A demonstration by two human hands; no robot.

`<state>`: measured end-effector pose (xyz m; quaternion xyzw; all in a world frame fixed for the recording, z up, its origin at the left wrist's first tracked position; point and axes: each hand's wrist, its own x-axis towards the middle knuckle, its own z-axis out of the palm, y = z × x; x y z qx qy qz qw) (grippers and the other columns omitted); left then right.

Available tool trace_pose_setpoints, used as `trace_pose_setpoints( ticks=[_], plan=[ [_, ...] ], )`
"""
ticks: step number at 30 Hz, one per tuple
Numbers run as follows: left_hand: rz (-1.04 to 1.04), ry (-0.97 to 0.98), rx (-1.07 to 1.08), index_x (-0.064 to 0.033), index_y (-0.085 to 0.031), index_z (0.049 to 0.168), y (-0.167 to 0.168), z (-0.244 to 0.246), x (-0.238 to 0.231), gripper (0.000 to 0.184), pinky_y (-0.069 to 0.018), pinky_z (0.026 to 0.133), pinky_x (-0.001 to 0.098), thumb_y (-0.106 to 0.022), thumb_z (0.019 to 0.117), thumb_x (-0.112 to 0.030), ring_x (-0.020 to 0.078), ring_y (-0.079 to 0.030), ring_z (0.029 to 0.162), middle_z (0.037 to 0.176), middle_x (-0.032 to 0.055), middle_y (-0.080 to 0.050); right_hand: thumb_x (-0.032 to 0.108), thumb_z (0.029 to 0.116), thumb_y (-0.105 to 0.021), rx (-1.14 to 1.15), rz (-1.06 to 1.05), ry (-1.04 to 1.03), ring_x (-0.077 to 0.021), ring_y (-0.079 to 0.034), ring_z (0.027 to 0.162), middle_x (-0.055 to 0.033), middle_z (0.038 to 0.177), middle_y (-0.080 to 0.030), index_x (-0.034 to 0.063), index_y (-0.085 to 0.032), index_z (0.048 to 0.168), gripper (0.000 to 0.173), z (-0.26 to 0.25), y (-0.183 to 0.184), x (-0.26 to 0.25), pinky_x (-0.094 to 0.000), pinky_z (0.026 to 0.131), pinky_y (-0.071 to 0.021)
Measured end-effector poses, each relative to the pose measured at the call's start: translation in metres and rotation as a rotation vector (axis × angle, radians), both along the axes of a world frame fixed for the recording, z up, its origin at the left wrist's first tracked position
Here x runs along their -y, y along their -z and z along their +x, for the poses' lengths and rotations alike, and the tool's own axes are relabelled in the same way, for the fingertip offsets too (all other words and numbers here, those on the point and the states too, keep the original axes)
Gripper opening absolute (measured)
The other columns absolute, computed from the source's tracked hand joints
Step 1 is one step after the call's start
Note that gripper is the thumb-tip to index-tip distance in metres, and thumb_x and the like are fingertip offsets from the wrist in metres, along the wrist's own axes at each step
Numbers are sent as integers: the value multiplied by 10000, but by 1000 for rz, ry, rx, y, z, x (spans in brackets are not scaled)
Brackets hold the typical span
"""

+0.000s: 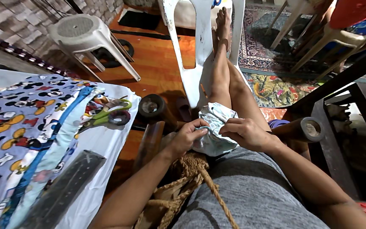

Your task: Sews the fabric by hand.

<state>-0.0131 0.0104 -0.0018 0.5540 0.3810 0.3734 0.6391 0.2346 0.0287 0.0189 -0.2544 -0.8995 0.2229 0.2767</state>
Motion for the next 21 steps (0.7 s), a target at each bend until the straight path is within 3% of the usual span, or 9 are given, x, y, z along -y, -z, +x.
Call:
trace_pose_setpoints(
  ticks=[4,9,11,15,21],
  plan=[
    [0,0,5,-122,-627,972,2,0,0,175,-560,706,209,-463,1008,-74,18,-641,750,855,-56,-668,107,1015,-573,-54,-106,-28,-94,-658,736,-90,878,-707,10,-747,1006,200,2,-1,0,-230,696,-559],
    [3,-7,-36,-114,-631,976,0,1,0,165,-554,701,191,-483,1014,-54,4,-639,753,857,-65,-669,78,1004,-615,-285,-450,-89,22,-631,704,-17,878,-706,-54,-696,1040,159,0,-6,5,-158,661,-559],
    [17,4,-62,-102,-640,995,-1,1,0,146,-550,718,184,-503,1013,-55,-5,-635,771,874,-71,-666,86,993,-627,-441,-548,-72,23,-638,675,48,851,-704,6,-686,1097,144,1,-7,5,-179,633,-572],
    [58,45,-88,-93,-655,1027,0,2,0,144,-557,776,184,-514,1014,-64,-23,-642,823,917,-81,-673,110,997,-599,-725,-680,-48,-6,-607,624,81,778,-681,139,-733,1188,235,4,-17,-3,-195,602,-544],
    [107,81,-145,-72,-669,1054,-2,3,2,130,-531,746,152,-550,1006,-93,-52,-622,798,898,-96,-669,146,1036,-542,-1006,-780,3,-26,-626,644,47,820,-695,148,-741,1066,202,11,-36,-11,-187,612,-550]
  ],
)
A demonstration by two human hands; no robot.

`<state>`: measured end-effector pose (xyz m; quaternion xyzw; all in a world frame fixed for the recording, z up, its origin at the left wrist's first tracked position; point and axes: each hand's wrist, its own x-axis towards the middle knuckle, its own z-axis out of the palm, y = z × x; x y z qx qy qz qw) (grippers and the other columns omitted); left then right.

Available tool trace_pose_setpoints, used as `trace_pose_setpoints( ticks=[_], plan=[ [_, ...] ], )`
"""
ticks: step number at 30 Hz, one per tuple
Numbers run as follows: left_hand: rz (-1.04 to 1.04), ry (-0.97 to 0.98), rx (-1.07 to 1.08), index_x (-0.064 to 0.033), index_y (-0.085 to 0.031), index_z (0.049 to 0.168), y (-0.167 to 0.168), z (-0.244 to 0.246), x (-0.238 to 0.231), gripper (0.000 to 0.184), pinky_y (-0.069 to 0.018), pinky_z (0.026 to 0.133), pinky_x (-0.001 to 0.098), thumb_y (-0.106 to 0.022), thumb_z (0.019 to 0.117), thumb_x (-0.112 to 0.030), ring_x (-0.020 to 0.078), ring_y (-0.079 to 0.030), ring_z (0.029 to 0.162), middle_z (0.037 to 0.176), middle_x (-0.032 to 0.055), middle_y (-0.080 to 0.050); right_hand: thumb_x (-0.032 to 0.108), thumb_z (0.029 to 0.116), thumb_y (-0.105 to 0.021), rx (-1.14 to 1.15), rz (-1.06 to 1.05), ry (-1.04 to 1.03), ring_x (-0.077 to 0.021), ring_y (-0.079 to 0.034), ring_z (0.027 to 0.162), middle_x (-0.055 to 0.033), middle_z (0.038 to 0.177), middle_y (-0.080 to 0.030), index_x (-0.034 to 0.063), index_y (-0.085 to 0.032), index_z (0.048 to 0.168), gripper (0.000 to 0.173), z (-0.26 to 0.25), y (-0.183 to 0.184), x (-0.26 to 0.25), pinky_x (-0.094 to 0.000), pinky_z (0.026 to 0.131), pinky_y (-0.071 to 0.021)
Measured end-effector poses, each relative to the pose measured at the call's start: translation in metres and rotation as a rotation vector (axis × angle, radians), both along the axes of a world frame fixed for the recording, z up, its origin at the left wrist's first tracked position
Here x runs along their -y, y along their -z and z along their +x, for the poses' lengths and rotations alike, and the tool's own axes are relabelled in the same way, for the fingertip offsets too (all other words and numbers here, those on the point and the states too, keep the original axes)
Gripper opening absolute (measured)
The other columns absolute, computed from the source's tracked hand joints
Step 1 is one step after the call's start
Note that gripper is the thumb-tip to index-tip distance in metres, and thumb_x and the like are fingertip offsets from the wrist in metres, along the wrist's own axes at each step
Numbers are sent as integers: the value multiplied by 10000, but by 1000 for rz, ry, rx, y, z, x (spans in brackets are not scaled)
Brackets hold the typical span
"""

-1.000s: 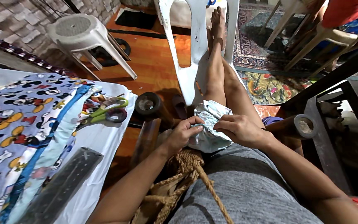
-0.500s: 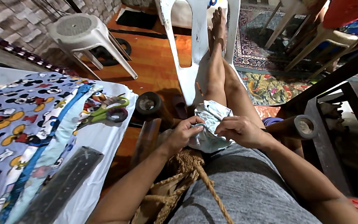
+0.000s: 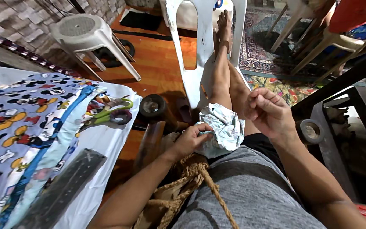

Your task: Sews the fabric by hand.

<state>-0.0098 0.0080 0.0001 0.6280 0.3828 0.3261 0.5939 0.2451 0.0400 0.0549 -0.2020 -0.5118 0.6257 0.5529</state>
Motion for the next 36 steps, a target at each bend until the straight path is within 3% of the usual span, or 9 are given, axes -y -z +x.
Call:
trace_pose_setpoints(
  ticks=[5,9,14,18,22,28,36],
  plan=[
    [-9,63,-5,-84,-667,1037,-4,1,4,114,-514,716,126,-564,990,-99,-71,-606,781,895,-112,-658,158,1066,-416,-86,-180,55,-34,-619,654,36,820,-658,165,-688,1012,278,3,0,-2,-180,613,-545],
    [41,98,-12,-62,-708,1012,-4,1,6,87,-528,781,130,-672,944,-102,-77,-626,837,926,-105,-687,168,1097,-345,-36,-409,182,-15,-559,574,56,740,-608,161,-634,1011,302,0,2,-1,-159,553,-503],
    [-9,71,-86,-58,-738,990,-7,5,7,80,-520,741,116,-681,950,-99,-90,-624,783,876,-103,-704,138,1100,-370,136,-395,313,-42,-583,578,37,769,-623,131,-617,1034,256,0,3,-2,-187,548,-525],
    [-221,27,-163,-64,-721,993,-14,6,6,71,-526,660,158,-660,977,-96,-37,-619,686,801,-77,-683,151,1107,-387,241,-473,361,-50,-561,549,27,768,-603,120,-569,1060,191,2,18,-12,-197,513,-511],
    [-302,64,-198,-70,-724,1002,-11,4,2,85,-438,526,139,-651,989,-113,-38,-531,562,739,-77,-651,176,1107,-412,273,-606,391,-95,-577,555,-8,778,-592,91,-524,1109,141,2,51,-20,-255,535,-541],
    [-331,53,-193,-62,-715,989,-10,4,2,82,-451,543,143,-639,994,-93,-31,-537,568,731,-72,-644,209,1123,-370,238,-751,382,-105,-591,553,-9,753,-592,104,-495,1157,168,7,59,-22,-260,525,-537],
    [-363,26,-203,-52,-711,973,-12,5,2,74,-456,536,143,-644,988,-80,-26,-547,563,722,-60,-649,220,1119,-402,354,-654,392,-155,-660,600,-27,784,-629,98,-497,1167,162,12,62,-21,-327,571,-600]
  ],
)
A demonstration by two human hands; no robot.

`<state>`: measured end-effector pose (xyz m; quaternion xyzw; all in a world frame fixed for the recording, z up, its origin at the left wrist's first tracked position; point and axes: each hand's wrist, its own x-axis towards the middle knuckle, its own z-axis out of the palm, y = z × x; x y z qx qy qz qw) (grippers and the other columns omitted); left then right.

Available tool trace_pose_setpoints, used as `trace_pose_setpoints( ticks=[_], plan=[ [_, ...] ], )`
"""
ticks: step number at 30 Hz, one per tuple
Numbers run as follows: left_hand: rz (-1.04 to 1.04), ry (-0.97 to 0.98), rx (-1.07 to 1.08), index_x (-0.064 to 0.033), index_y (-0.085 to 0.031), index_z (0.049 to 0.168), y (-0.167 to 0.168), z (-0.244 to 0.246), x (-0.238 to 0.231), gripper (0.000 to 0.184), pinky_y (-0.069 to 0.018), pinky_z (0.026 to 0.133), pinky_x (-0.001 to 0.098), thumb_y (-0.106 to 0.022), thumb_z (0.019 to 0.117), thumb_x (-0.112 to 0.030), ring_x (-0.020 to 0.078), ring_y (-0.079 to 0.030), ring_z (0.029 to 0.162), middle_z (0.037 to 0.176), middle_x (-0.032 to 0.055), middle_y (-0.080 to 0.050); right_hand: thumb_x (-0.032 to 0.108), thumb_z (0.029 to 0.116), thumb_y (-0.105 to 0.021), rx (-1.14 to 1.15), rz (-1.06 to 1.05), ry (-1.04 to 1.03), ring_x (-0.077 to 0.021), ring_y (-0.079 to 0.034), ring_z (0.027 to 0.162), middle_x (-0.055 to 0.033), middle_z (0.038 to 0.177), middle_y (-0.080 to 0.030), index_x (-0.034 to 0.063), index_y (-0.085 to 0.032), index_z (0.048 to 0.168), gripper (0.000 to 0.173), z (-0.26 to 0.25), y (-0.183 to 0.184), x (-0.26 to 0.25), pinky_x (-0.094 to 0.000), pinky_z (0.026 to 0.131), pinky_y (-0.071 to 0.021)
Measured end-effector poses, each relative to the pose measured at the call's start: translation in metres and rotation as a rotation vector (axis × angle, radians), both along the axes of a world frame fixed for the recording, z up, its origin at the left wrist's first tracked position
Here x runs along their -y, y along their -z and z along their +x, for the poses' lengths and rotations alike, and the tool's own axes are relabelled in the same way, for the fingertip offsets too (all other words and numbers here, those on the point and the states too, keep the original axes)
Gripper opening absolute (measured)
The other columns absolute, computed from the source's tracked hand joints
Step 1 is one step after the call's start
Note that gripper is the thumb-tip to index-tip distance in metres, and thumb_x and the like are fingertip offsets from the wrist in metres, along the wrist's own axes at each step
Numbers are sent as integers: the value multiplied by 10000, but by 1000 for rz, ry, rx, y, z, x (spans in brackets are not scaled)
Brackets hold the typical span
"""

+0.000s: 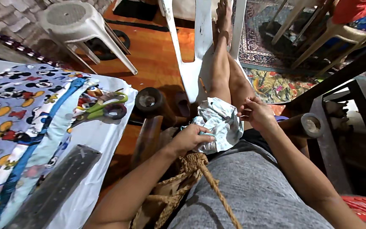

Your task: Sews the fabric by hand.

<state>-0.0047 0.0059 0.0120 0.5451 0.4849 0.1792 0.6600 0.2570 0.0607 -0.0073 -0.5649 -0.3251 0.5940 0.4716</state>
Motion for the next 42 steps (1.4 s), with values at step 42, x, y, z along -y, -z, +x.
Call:
trace_pose_setpoints(
  ticks=[42],
  plan=[
    [99,63,61,-96,-723,918,3,-2,2,63,-518,636,156,-676,948,-68,-32,-612,659,769,-85,-683,186,1122,-362,-332,208,469,-103,-688,680,34,741,-641,158,-509,1075,157,76,-51,-8,-290,699,-621]
  ],
)
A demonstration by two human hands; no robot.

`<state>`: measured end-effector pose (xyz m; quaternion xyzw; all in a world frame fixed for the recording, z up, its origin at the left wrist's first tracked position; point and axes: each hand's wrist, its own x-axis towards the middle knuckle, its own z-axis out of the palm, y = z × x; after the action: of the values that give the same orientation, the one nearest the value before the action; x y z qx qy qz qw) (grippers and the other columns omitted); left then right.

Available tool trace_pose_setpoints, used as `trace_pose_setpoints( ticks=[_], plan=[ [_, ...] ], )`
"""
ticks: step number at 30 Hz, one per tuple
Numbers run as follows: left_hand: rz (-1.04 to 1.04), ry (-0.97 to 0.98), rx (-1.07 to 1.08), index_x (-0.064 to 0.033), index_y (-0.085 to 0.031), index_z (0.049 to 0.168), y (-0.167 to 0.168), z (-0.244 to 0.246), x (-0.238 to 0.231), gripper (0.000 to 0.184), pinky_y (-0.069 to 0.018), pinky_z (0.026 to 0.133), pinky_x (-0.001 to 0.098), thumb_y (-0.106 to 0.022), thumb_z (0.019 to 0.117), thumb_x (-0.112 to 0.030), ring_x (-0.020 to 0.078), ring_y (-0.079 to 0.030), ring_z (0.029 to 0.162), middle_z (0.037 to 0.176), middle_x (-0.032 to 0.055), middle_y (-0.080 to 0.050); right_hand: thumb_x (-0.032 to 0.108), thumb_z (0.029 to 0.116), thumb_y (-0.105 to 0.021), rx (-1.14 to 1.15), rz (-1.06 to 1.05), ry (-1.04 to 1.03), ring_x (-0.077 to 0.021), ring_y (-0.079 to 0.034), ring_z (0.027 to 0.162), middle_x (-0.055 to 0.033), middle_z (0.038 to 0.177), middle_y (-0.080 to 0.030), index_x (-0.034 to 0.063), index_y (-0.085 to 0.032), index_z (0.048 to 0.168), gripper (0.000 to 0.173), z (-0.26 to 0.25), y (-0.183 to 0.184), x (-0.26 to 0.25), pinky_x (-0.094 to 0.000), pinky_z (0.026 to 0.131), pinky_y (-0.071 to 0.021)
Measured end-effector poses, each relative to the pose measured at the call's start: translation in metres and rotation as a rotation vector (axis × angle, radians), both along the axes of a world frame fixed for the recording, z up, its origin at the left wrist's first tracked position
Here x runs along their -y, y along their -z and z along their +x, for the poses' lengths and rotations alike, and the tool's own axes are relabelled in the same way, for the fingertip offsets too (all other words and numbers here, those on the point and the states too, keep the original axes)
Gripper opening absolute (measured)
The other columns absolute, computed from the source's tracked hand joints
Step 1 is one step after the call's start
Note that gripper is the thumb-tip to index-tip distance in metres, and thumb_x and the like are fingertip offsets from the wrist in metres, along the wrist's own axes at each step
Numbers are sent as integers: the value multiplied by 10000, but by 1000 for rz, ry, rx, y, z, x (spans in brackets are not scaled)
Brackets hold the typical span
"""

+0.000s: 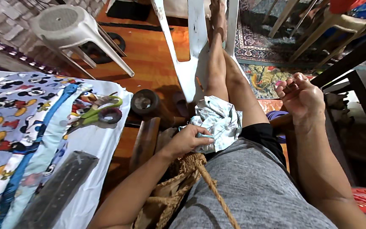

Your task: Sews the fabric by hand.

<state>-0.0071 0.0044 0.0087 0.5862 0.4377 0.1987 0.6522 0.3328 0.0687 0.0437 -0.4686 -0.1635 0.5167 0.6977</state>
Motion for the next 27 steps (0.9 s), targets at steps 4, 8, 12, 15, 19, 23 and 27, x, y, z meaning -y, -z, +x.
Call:
trace_pose_setpoints(
  ticks=[4,8,12,15,19,23,27],
  plan=[
    [2,10,12,-99,-723,921,1,-1,0,63,-514,628,153,-674,946,-68,-33,-610,658,770,-88,-682,184,1116,-386,-10,6,57,-111,-687,702,30,771,-624,162,-498,1092,117,5,-1,1,-308,735,-627],
    [3,13,18,-94,-724,924,0,-1,0,65,-524,648,156,-672,946,-63,-32,-620,673,776,-85,-686,179,1112,-405,-10,28,96,-118,-705,725,31,769,-638,157,-496,1088,97,15,-2,0,-323,761,-634],
    [4,19,5,-97,-729,926,1,-1,0,60,-514,629,152,-677,946,-73,-33,-613,663,772,-88,-686,187,1117,-397,10,48,121,-131,-709,733,19,784,-643,140,-505,1131,118,21,-2,1,-336,773,-634],
    [3,22,13,-96,-727,929,1,-1,0,61,-522,641,153,-675,947,-68,-33,-622,675,778,-87,-689,185,1114,-396,36,74,138,-116,-694,744,35,798,-621,159,-506,1113,113,27,-1,4,-329,804,-623],
    [2,17,16,-99,-729,920,1,-1,0,66,-519,640,153,-676,942,-66,-34,-619,672,772,-91,-686,184,1111,-406,21,89,182,-103,-688,736,42,794,-615,167,-506,1099,102,33,-6,7,-318,808,-620],
    [7,20,25,-99,-728,918,1,0,1,73,-535,668,163,-671,939,-59,-32,-632,694,785,-93,-693,201,1116,-393,11,139,172,-106,-697,764,36,801,-622,161,-515,1102,129,42,-3,12,-330,837,-618],
    [10,21,30,-97,-726,915,1,-1,1,72,-536,669,164,-669,937,-58,-33,-632,696,783,-94,-691,175,1110,-398,-42,125,249,-103,-679,718,39,756,-603,162,-506,1060,119,47,-10,5,-312,800,-617]
  ],
)
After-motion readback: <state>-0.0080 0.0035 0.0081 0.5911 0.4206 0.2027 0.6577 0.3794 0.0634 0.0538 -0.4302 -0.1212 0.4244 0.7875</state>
